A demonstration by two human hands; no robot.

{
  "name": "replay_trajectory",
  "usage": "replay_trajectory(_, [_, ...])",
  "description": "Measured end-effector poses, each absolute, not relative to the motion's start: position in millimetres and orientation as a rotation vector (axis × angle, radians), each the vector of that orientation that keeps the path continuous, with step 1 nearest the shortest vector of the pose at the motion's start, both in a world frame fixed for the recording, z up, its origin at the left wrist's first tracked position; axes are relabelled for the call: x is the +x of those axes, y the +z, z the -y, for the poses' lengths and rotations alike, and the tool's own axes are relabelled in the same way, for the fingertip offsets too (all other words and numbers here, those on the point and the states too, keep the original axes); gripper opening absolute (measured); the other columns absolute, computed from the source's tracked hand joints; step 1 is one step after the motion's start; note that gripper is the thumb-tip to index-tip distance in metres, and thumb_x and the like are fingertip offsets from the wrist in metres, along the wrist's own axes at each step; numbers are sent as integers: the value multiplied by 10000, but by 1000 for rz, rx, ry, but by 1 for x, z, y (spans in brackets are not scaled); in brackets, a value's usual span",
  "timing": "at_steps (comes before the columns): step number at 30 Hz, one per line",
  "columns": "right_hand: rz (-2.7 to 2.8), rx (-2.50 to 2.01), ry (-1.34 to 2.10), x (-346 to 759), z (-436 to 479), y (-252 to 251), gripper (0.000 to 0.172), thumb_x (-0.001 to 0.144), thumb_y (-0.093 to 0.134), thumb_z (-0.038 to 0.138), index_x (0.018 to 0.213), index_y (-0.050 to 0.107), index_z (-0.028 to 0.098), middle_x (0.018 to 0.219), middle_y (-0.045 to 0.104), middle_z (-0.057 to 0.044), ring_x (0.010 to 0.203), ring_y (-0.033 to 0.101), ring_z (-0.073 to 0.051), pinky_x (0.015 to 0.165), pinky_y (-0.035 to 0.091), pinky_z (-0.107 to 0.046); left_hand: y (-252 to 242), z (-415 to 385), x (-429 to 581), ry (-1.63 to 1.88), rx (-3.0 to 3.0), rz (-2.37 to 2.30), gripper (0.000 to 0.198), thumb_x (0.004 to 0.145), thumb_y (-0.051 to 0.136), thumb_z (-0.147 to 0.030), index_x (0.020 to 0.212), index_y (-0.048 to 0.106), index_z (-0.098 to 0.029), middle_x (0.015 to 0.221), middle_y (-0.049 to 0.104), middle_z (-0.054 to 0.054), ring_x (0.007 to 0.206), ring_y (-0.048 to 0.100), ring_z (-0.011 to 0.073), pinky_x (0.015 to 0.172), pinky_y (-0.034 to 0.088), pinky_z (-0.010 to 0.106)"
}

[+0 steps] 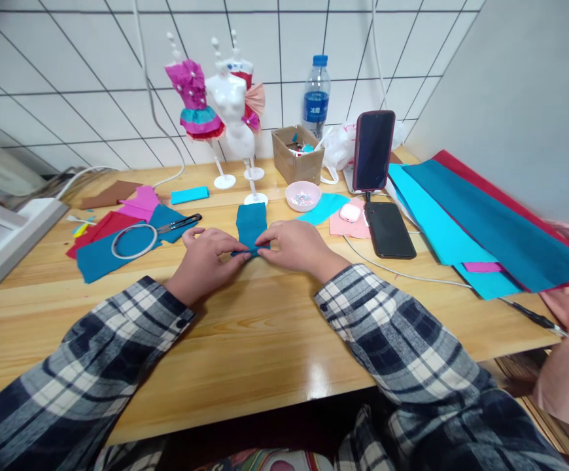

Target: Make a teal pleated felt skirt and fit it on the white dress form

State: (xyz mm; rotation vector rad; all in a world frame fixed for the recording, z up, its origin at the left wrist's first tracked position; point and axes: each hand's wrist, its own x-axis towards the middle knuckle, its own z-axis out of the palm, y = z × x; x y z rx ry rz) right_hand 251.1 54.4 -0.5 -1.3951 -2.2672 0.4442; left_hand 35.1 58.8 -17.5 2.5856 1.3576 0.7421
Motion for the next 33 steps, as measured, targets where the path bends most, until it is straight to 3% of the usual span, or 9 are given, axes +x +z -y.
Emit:
replay_trajectory(7, [2225, -1396, 431, 250, -60, -4, 131, 826, 657, 280, 841, 785, 258, 788, 734, 19, 657, 567, -112, 586, 323, -251, -16, -59, 37, 754, 2457, -1347, 157, 836, 674, -400, 825, 780, -285, 861, 781, 10, 903, 682, 241, 999, 265, 524])
replay_trajectory(10, [2151, -1414, 531, 256, -61, 1, 127, 798, 660, 290, 825, 763, 221, 760, 713, 3, 645, 555, -114, 580, 332, -248, -16, -65, 32, 741, 2273, -1271, 253, 848, 637, -443, 780, 783, -249, 837, 782, 31, 860, 695, 244, 934, 392, 455])
replay_trajectory(13, [2052, -1256, 1175, 277, -51, 22, 286, 738, 705, 463, 802, 720, 184, 674, 679, -13, 570, 544, -117, 540, 376, -241, -18, -76, 21, 911, 1929, -1175, 430, 895, 546, -524, 735, 768, -191, 804, 768, 63, 787, 687, 220, 795, 493, 356])
replay_trajectory(16, [1965, -882, 2019, 299, -33, 44, 539, 527, 781, 691, 675, 668, 185, 582, 652, -49, 453, 535, -132, 446, 391, -254, -20, -86, 11, 1125, 1715, -1151, 486, 925, 497, -553, 819, 773, -168, 785, 741, 73, 776, 667, 197, 779, 516, 327])
replay_trajectory(19, [1829, -773, 2287, 298, -29, 44, 553, 465, 817, 691, 614, 632, 191, 501, 615, -46, 377, 499, -127, 372, 357, -244, -21, -90, 9, 1112, 1676, -1188, 525, 927, 475, -582, 854, 775, -157, 771, 732, 79, 770, 660, 196, 791, 522, 337])
replay_trajectory(22, [1924, -1042, 2066, 274, -46, 21, 341, 635, 803, 461, 807, 702, 185, 499, 601, 37, 380, 480, -100, 377, 333, -204, -20, -89, 14, 985, 1761, -1217, 546, 926, 458, -605, 860, 777, -166, 867, 762, 87, 857, 676, 216, 856, 511, 352])
replay_trajectory(25, [1963, -1330, 1490, 252, -66, -5, 140, 754, 699, 272, 845, 736, 173, 661, 695, 19, 546, 577, -95, 528, 428, -197, -17, -86, 18, 792, 2036, -1207, 515, 904, 485, -615, 877, 786, -197, 981, 766, 82, 956, 671, 232, 901, 482, 362])
replay_trajectory(29, [2073, -1489, 959, 239, -73, -19, 120, 795, 663, 204, 853, 764, 176, 790, 748, -7, 713, 640, -119, 647, 437, -213, -17, -85, 23, 609, 2353, -1234, 394, 865, 570, -570, 862, 786, -241, 981, 767, 48, 992, 652, 234, 949, 397, 398])
replay_trajectory(33, [2136, -1472, 748, 235, -75, -24, 102, 801, 675, 215, 830, 771, 198, 810, 750, 3, 729, 634, -120, 658, 417, -224, -18, -85, 26, 538, 2474, -1256, 239, 848, 636, -455, 821, 771, -260, 943, 769, 11, 992, 644, 232, 1010, 273, 463])
